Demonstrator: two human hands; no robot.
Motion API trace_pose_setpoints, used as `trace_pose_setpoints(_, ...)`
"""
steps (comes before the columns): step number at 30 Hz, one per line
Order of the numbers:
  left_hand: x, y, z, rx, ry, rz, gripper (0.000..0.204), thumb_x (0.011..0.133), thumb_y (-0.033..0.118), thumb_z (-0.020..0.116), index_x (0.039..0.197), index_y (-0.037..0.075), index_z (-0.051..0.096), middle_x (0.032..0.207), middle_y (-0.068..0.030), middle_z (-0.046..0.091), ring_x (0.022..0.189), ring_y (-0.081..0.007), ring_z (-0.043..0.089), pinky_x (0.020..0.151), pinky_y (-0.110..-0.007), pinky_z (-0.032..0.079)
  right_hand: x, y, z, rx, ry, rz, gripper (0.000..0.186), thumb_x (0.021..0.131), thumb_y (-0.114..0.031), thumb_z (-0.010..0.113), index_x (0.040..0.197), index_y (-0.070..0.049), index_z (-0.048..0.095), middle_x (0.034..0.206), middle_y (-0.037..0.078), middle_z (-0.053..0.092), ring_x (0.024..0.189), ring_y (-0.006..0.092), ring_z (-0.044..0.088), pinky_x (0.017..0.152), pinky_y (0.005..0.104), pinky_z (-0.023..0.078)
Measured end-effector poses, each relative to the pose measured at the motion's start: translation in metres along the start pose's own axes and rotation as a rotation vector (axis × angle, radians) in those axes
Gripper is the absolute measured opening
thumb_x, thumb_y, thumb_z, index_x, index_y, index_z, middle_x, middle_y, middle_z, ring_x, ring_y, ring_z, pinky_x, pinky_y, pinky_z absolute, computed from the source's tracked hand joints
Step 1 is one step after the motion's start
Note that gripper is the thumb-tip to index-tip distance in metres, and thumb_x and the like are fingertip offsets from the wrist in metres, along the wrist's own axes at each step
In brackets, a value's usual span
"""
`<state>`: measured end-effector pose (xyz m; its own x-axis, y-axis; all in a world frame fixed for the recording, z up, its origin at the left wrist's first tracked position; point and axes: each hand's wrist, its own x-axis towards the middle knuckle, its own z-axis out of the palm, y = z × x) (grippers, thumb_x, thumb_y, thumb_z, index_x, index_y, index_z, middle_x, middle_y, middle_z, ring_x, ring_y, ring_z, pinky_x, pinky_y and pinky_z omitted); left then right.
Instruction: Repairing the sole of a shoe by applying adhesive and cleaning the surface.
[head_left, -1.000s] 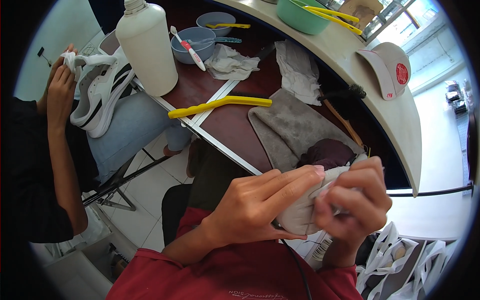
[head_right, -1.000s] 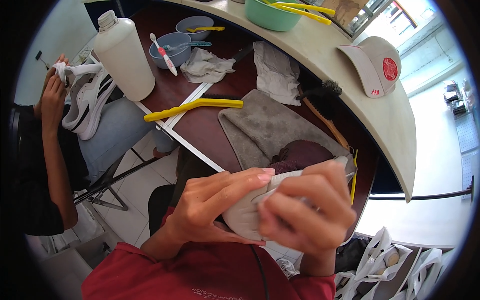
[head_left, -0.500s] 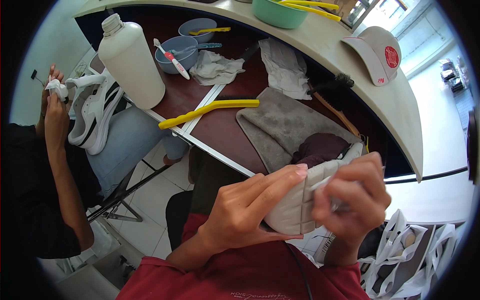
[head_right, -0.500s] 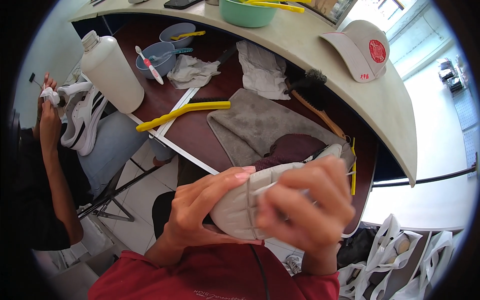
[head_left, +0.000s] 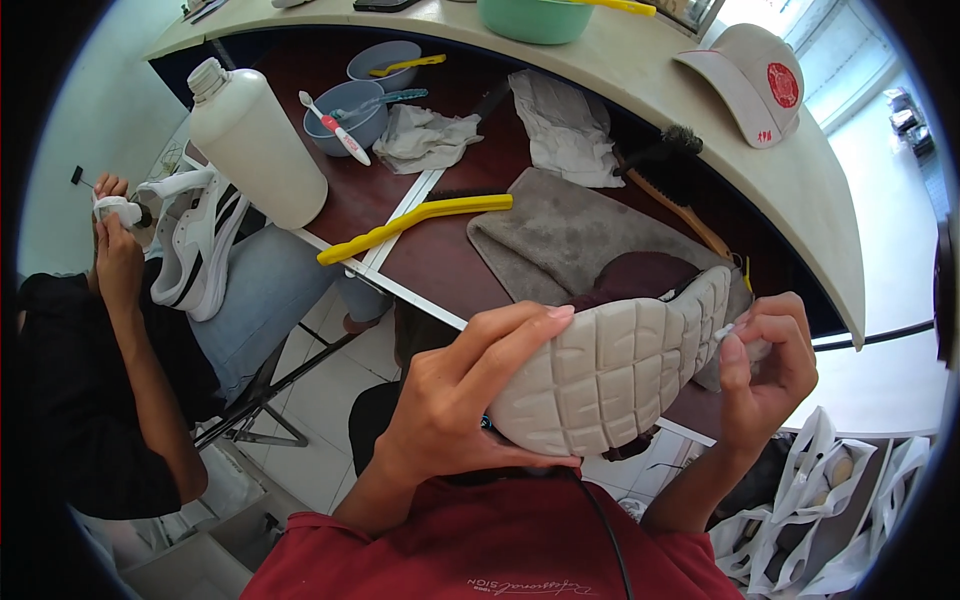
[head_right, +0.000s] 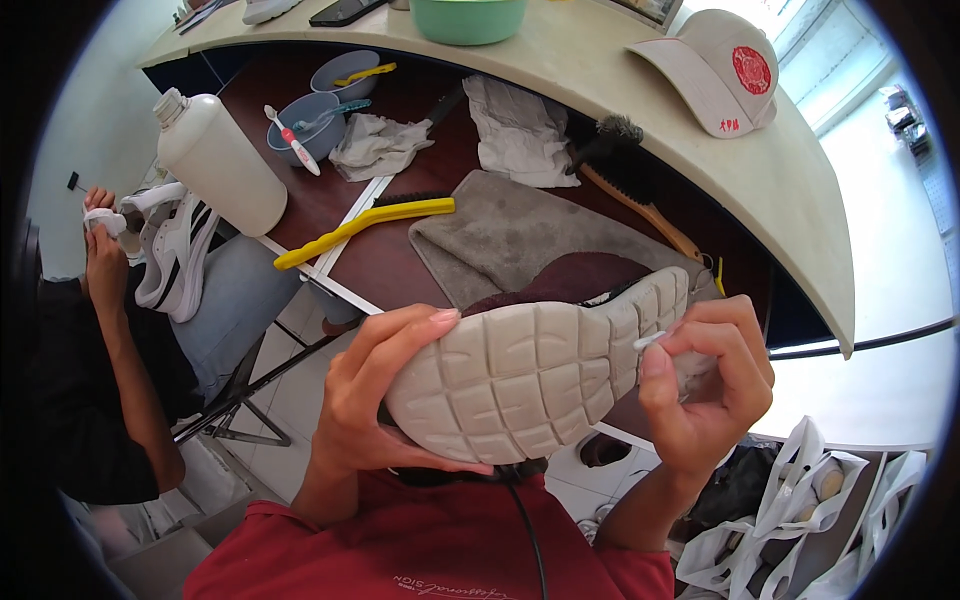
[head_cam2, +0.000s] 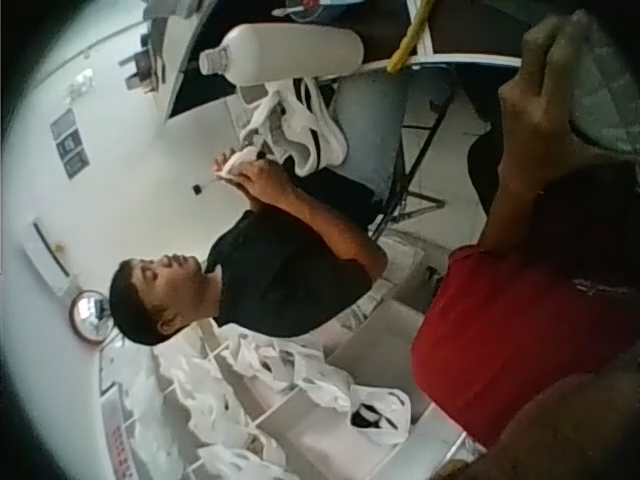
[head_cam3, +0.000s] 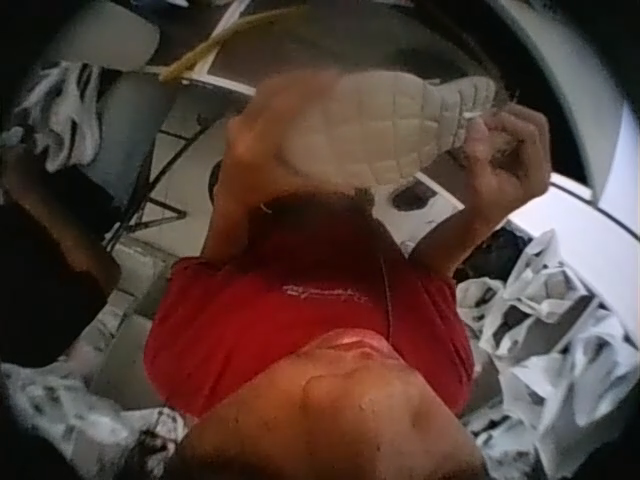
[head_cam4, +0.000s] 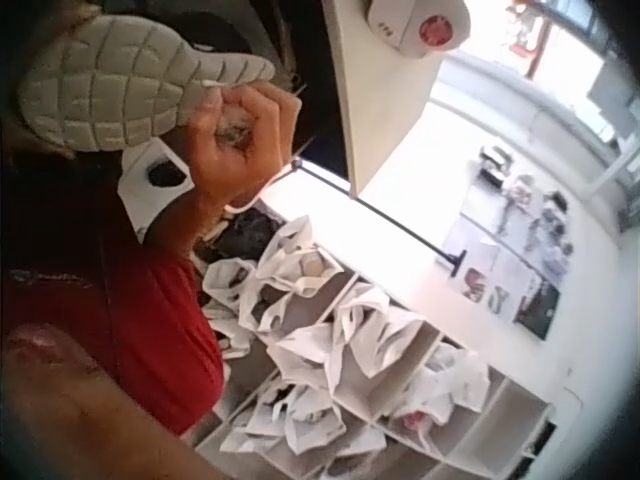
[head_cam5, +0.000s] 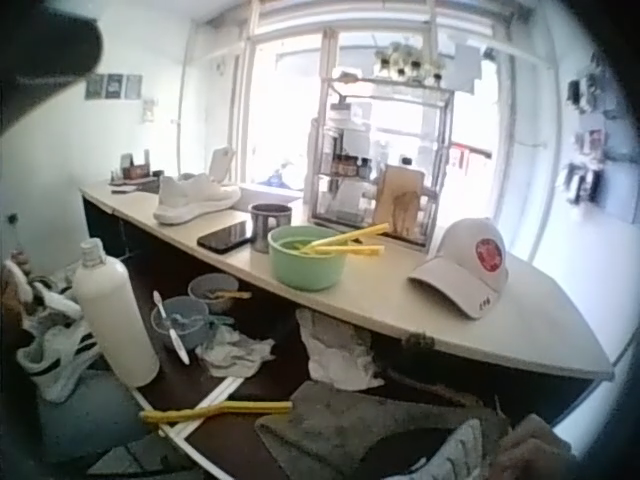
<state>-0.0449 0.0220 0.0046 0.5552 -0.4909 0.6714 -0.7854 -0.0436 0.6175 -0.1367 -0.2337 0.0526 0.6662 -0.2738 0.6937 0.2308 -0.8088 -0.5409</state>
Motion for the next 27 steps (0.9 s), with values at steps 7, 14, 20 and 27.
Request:
trace_pose_setpoints(7,-0.003,-0.007,0.006,-0.129,-0.022,-0.046,0.105,0.056,0.036,0.102,0.142,0.0,0.053,0.134,-0.0247,0.067,0.119,-0.0364,0.07,0.096,-0.041,0.06,-0.005,0.0,0.016,0.089,-0.075,-0.009,0.013,0.07,-0.004,0.077,0.081,-0.001,0.07,0.083,0.009,0.065,0.075,0.018,0.061,0.066,0.0291,0.045)
trace_pose_setpoints(14,-0.004,0.001,0.01,-0.202,-0.024,-0.065,0.105,0.056,0.029,0.103,0.142,-0.001,0.052,0.133,-0.0266,0.068,0.118,-0.0376,0.071,0.098,-0.04,0.059,0.0,-0.019,0.036,0.113,-0.114,-0.12,0.018,0.064,-0.002,0.08,0.08,-0.005,0.073,0.083,0.007,0.065,0.073,0.0215,0.061,0.062,0.0318,0.046)
trace_pose_setpoints(20,-0.004,0.001,0.01,-0.178,-0.011,-0.08,0.103,0.056,0.027,0.103,0.141,-0.003,0.054,0.131,-0.0264,0.069,0.118,-0.0375,0.071,0.098,-0.04,0.06,-0.002,-0.013,0.038,0.096,-0.089,-0.103,0.021,0.06,-0.002,0.081,0.079,-0.006,0.072,0.084,0.006,0.066,0.072,0.0218,0.057,0.063,0.0329,0.046)
trace_pose_setpoints(27,-0.004,0.004,0.007,-0.137,-0.031,-0.054,0.102,0.056,0.027,0.102,0.141,-0.002,0.054,0.131,-0.0252,0.069,0.117,-0.0375,0.072,0.097,-0.04,0.06,-0.001,-0.017,0.04,0.1,-0.076,-0.111,0.022,0.056,-0.001,0.078,0.077,-0.008,0.071,0.083,0.005,0.064,0.071,0.0219,0.056,0.062,0.0331,0.045)
